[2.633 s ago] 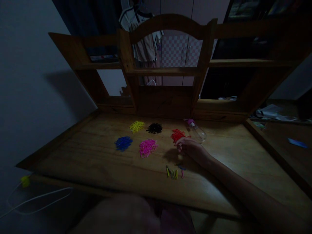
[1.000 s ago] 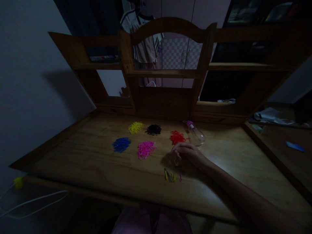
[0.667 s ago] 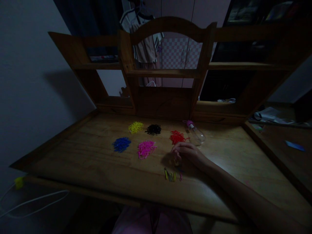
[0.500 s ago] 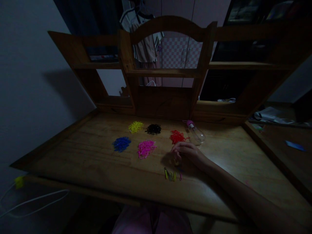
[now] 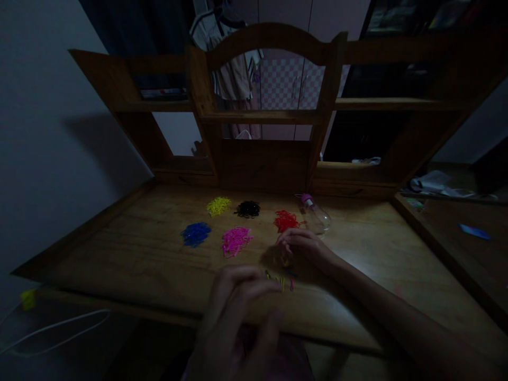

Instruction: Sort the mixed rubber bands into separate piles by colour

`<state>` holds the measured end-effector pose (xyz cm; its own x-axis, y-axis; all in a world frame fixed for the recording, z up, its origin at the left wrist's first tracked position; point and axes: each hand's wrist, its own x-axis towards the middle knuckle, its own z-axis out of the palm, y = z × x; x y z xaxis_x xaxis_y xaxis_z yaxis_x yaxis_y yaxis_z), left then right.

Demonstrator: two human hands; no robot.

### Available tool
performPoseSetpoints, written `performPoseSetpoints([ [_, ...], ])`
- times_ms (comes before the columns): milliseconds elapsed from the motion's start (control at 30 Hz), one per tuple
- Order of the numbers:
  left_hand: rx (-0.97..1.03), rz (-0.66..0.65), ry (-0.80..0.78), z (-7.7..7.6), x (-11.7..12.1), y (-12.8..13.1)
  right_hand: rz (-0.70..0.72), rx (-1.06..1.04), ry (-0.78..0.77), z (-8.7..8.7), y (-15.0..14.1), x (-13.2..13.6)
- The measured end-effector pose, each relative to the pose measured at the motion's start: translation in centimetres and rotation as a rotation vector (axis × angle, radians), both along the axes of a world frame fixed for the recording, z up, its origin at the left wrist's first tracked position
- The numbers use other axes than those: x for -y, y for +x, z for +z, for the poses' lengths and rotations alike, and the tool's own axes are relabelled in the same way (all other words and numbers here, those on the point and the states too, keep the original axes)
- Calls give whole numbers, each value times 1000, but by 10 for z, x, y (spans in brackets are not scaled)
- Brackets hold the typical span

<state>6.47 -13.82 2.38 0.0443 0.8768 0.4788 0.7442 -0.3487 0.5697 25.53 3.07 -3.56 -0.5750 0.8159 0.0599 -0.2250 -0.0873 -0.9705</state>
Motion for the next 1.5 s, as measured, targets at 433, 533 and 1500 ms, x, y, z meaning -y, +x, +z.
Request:
performPoseSetpoints([
  [433, -244, -12, -338, -42, -65, 23, 12, -2, 1, 3, 1, 1],
  [533, -268, -42, -360, -40, -70, 23, 12, 5, -1, 3, 2, 1],
  [1500, -194, -437, -359, -36, -81, 31, 19, -13, 33, 5, 1, 1],
])
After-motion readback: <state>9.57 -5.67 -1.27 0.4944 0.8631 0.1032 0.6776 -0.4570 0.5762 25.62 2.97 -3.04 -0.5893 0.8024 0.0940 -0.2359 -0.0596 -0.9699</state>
